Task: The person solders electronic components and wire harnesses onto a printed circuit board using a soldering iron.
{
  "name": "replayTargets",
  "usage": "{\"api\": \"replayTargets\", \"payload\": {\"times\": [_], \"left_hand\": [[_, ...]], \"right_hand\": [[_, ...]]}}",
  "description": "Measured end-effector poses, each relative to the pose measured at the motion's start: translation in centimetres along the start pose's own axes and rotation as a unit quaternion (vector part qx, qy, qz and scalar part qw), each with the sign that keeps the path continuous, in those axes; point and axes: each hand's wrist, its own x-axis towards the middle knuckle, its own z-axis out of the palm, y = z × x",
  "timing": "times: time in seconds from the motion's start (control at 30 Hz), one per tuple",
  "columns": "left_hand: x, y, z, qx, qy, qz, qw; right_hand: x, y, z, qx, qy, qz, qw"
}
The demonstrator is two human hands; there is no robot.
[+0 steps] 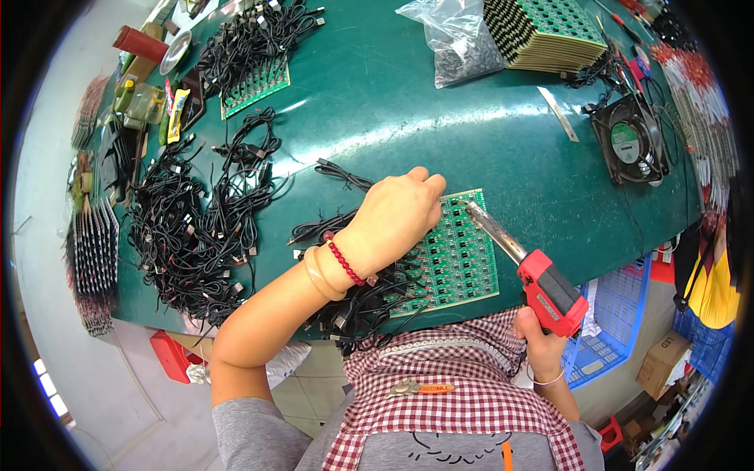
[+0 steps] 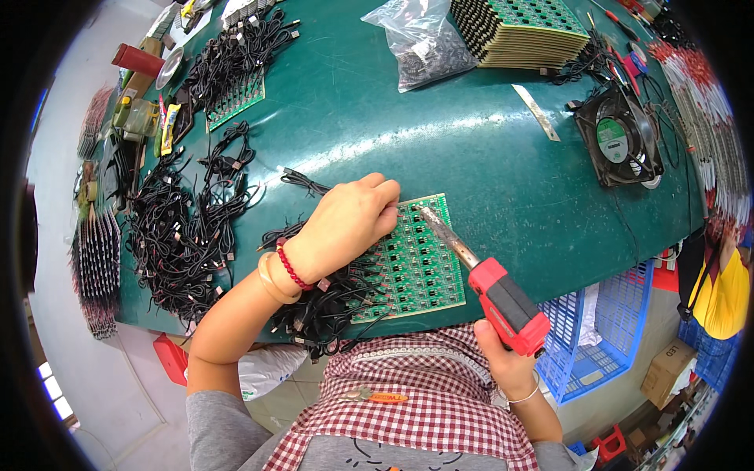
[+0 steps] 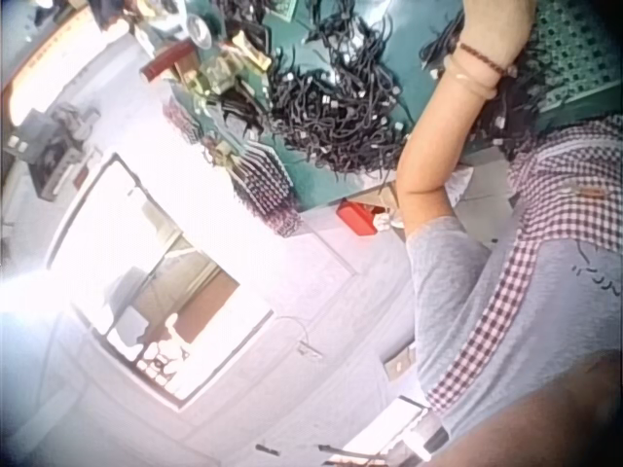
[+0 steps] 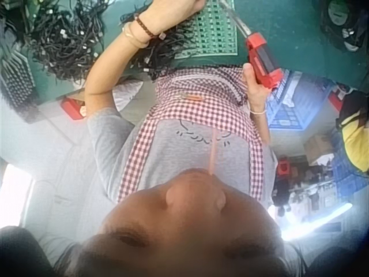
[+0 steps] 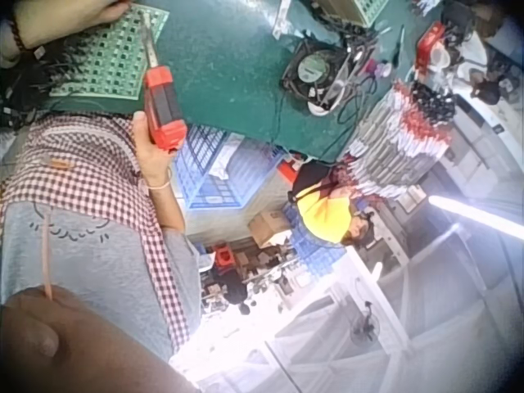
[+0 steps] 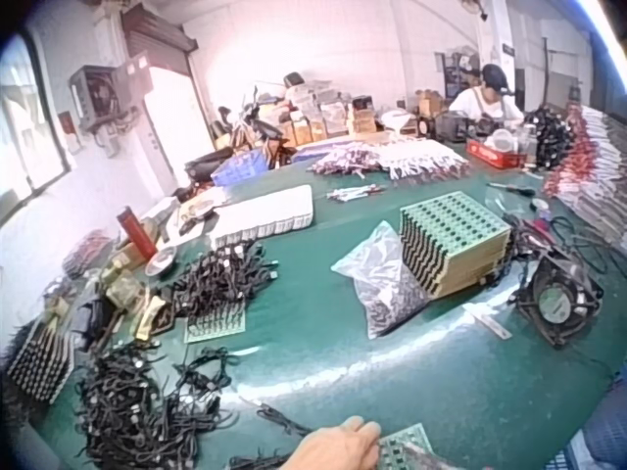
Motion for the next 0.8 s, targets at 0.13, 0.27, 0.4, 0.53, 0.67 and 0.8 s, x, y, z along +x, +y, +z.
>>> {"api": "replayTargets", "payload": {"times": [0.13, 0.27, 0.4, 0.53, 0.67, 0.8], "left_hand": [[0.1, 0.0, -0.1, 0.002, -0.001, 0.003, 1.0], [0.1, 0.0, 0.0, 0.001, -0.001, 0.001, 1.0], [0.1, 0.0, 0.0, -0.001, -0.005, -0.001, 1.0], [0.1, -0.1, 0.1, -0.002, -0.001, 0.005, 1.0], [0.2, -0.1, -0.1, -0.009, 0.003, 0.011, 1.0], [0.1, 0.4, -1.1, 0.014, -0.037, -0.005, 0.999]], "right_hand": [[-0.1, 0.3, 0.1, 0.028, 0.025, 0.001, 0.999], [-0.1, 0.5, 0.0, 0.023, 0.024, 0.004, 0.999], [0.0, 0.2, -0.1, 0.003, 0.007, -0.008, 1.0], [0.9, -2.3, 0.5, 0.089, 0.014, 0.06, 0.994], [1.4, -2.9, 0.7, 0.154, 0.036, 0.049, 0.986], [2.0, -3.3, 0.4, 0.192, 0.05, 0.049, 0.979]]}}
